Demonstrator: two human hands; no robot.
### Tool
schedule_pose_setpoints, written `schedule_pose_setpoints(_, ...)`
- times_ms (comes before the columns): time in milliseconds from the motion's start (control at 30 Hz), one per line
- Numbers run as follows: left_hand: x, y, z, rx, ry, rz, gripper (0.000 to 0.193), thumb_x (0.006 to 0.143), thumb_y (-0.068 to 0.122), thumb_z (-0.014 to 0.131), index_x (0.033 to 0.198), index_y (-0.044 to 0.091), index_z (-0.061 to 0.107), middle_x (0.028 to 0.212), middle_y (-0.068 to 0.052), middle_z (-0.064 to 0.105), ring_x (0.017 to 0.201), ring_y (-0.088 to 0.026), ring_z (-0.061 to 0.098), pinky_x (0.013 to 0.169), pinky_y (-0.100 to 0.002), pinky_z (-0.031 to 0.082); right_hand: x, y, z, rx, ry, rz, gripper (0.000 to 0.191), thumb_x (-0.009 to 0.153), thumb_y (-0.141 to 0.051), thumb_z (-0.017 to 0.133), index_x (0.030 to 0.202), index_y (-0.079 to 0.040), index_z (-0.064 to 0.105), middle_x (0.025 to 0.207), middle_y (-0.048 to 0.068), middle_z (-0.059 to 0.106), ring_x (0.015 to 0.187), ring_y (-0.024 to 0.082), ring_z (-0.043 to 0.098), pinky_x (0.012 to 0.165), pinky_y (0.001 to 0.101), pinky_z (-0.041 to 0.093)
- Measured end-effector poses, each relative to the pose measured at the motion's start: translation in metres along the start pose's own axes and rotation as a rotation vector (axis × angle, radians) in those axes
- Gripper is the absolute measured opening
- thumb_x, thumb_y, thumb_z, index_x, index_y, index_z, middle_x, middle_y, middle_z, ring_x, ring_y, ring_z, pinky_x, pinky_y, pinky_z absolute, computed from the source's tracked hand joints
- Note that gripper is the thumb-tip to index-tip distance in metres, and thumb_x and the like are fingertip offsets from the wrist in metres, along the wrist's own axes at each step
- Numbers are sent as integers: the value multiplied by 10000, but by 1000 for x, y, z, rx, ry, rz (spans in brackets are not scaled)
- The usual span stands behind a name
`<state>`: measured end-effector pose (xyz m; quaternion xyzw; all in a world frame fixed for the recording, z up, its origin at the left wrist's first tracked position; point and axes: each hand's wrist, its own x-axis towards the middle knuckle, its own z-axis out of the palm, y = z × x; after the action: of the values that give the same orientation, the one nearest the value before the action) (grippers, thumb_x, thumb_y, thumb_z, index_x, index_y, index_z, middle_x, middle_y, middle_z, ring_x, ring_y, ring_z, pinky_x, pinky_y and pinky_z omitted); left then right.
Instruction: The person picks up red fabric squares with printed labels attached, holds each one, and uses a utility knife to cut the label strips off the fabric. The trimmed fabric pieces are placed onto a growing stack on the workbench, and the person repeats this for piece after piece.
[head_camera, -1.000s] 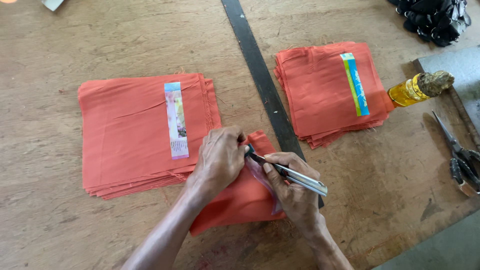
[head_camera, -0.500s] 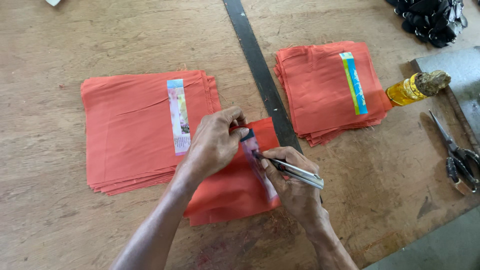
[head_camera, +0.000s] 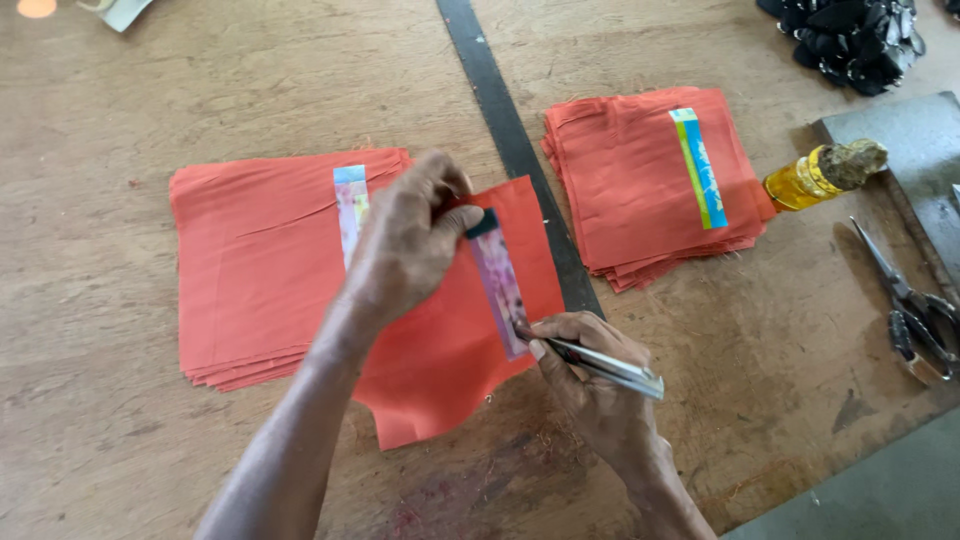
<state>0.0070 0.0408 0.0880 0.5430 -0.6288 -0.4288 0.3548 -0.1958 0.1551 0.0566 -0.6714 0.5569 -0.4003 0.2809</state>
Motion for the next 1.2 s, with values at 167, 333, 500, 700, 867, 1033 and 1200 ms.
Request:
schedule_pose_setpoints(167, 1, 16, -5, 36, -26, 31, 154, 912, 103, 741, 952, 0, 634, 832, -94, 761, 775, -134, 682, 711, -324, 549, -12, 4, -11, 58, 49, -77, 104, 913, -61, 751, 1006, -32, 713, 962, 80, 770, 835, 143, 751, 708, 279, 609)
schedule_pose_setpoints(333, 0, 28, -4, 44, -12, 112, 122, 896, 58, 731, 981, -6, 672, 860, -68, 772, 783, -104, 700, 719, -300, 557, -29, 14, -20, 719, 137, 205, 156, 940, -74, 724, 1063, 21, 705, 1094, 173, 716, 978, 242, 739, 867, 395, 652)
schedule_pose_setpoints(500, -8, 48, 0, -67, -77, 191, 94, 897, 27, 723, 979, -1, 688, 856, -55, 773, 800, -59, 674, 711, -260, 559, -30, 32, -71, 1388, 270, 312, 262, 1035, -280, 560, 944, -49, 641, 1107, 167, 685, 1120, 292, 728, 996, 447, 555)
schedule_pose_setpoints(700, -21, 75, 25, -25, -223, 94, 113, 874, 21, 756, 965, 25, 688, 728, -31, 700, 680, -55, 534, 598, -262, 488, -37, 30, -106, 508, 215, 142, 257, 1005, -179, 650, 1189, -3, 681, 940, 56, 542, 733, 113, 498, 623, 235, 417)
schedule_pose_setpoints(867, -6, 75, 40, -65, -342, 129, 224, 884, 13, 812, 963, -5, 603, 827, -101, 585, 784, -105, 458, 656, -304, 499, -21, 40, -117, 94, 7, 266, 172, 783, -153, 847, 873, -48, 743, 767, -19, 485, 629, 84, 438, 547, 237, 375)
schedule_pose_setpoints(1033, 28, 69, 50, -266, -532, 276, 305, 791, -145, 598, 976, 33, 762, 1008, -55, 769, 1077, -132, 713, 842, -286, 581, -19, 66, -145, 194, -4, 435, 143, 843, -143, 808, 784, -42, 726, 773, -13, 491, 658, 89, 483, 585, 268, 409)
schedule_pose_setpoints(1200, 61, 99, 71, -79, -630, 487, 392, 896, -61, 681, 1252, 98, 718, 1197, -37, 763, 1079, -189, 732, 931, -302, 590, -20, 102, -159, 236, 189, 461, 100, 818, -118, 797, 822, -29, 752, 719, 4, 535, 646, 97, 495, 592, 282, 413)
